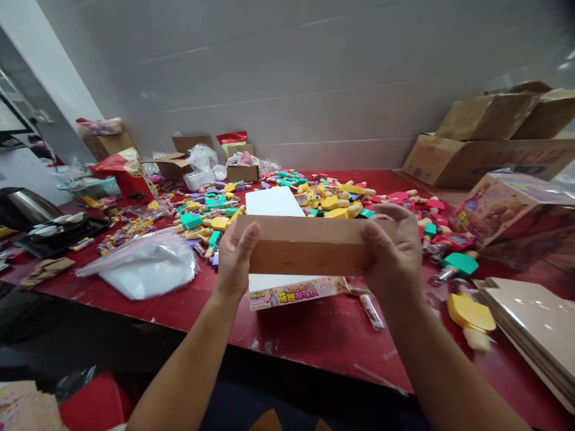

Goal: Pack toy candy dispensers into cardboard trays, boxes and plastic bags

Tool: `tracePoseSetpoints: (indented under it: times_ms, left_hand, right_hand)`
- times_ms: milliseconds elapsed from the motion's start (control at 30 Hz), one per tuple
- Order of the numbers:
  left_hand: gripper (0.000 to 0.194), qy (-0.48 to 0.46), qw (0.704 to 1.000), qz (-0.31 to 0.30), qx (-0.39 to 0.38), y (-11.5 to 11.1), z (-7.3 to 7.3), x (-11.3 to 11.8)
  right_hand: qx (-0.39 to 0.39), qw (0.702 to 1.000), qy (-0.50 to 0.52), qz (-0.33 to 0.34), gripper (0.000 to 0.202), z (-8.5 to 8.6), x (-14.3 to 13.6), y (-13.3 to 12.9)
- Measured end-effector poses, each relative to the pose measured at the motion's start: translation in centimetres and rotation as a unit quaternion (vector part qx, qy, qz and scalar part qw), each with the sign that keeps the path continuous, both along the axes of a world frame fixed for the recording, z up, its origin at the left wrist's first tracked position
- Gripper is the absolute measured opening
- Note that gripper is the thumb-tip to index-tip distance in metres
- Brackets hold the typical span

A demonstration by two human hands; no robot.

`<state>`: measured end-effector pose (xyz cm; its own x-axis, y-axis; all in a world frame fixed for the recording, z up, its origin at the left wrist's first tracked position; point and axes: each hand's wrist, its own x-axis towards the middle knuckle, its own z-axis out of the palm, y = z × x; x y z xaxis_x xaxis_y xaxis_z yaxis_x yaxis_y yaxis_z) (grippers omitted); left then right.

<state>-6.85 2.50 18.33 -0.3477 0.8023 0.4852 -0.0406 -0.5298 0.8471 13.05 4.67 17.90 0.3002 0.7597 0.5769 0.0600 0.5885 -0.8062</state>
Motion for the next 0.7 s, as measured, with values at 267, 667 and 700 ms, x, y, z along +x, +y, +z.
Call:
tracePoseSetpoints:
  times_ms: [267, 667, 700]
  left_hand:
    - [0.013, 0.102, 0.993, 0.050, 0.032, 0.1, -8.4, -0.6]
    - [0.022, 0.578, 0.789, 0.122, 0.170, -5.9, -11.1, -3.4]
    - [0.020, 0.605, 0.766, 0.135, 0.168, -5.9, -11.0, -3.3]
  right_hand:
    - [0.087, 0.993, -0.078, 0.019, 0.012, -6.1, -0.1, 4.4]
    - [0.163, 0.892, -0.423, 0.003, 0.014, -10.7, 3.9, -4.4]
    - [0.192, 0.858, -0.475, -0.020, 0.019, -10.5, 4.0, -4.2]
